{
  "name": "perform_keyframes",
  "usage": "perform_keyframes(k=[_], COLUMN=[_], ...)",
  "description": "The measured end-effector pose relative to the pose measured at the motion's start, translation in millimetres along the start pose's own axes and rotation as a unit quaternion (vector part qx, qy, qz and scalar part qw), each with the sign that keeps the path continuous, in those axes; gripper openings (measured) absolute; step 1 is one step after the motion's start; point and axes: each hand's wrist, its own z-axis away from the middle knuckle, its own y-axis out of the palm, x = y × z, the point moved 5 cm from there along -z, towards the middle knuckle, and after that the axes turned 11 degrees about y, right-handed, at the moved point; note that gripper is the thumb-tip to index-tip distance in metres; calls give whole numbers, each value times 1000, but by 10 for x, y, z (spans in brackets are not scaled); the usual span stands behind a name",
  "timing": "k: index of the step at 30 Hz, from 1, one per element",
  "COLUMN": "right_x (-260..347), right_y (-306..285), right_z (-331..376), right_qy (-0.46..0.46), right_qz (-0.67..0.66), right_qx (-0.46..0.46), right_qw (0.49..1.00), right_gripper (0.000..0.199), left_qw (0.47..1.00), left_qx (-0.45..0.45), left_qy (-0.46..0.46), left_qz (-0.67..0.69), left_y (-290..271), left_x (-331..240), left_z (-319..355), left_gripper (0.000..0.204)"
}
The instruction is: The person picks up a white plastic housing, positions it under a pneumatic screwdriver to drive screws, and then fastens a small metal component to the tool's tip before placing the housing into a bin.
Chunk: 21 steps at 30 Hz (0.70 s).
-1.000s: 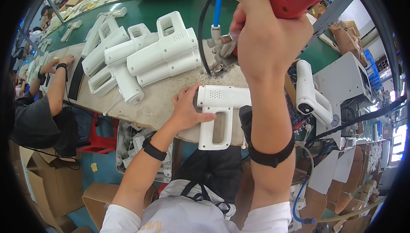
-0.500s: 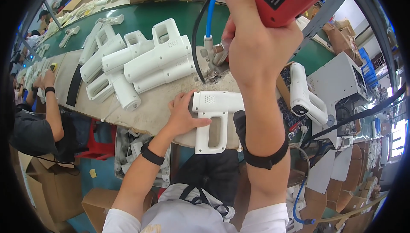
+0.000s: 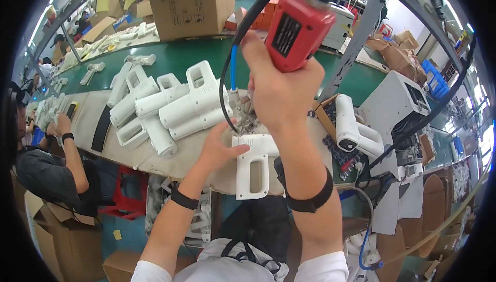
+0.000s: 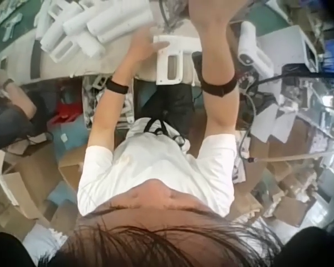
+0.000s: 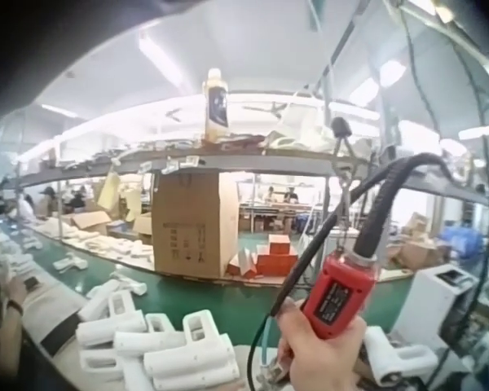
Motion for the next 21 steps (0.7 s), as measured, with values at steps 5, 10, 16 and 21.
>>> perform_keyframes(k=[5, 10, 16, 21], right_x=[41, 85, 72, 149], right_y=[35, 53, -48, -52], right_z=[40, 92, 64, 93], right_qy=[10, 1, -4, 16], right_qz=[-9, -9, -28, -51], right_qx=[4, -1, 6, 12], right_qw=[1000, 1000, 1000, 999], right_gripper=[21, 21, 22, 23], left_qw=[999, 993, 994, 984], left_qx=[-8, -76, -70, -121], left_qy=[45, 76, 18, 130], left_qz=[-12, 53, 77, -20], left_y=[70, 224, 184, 183], left_x=[-113, 20, -313, -295], left_z=[-31, -20, 25, 84], left_gripper=[60, 39, 26, 21])
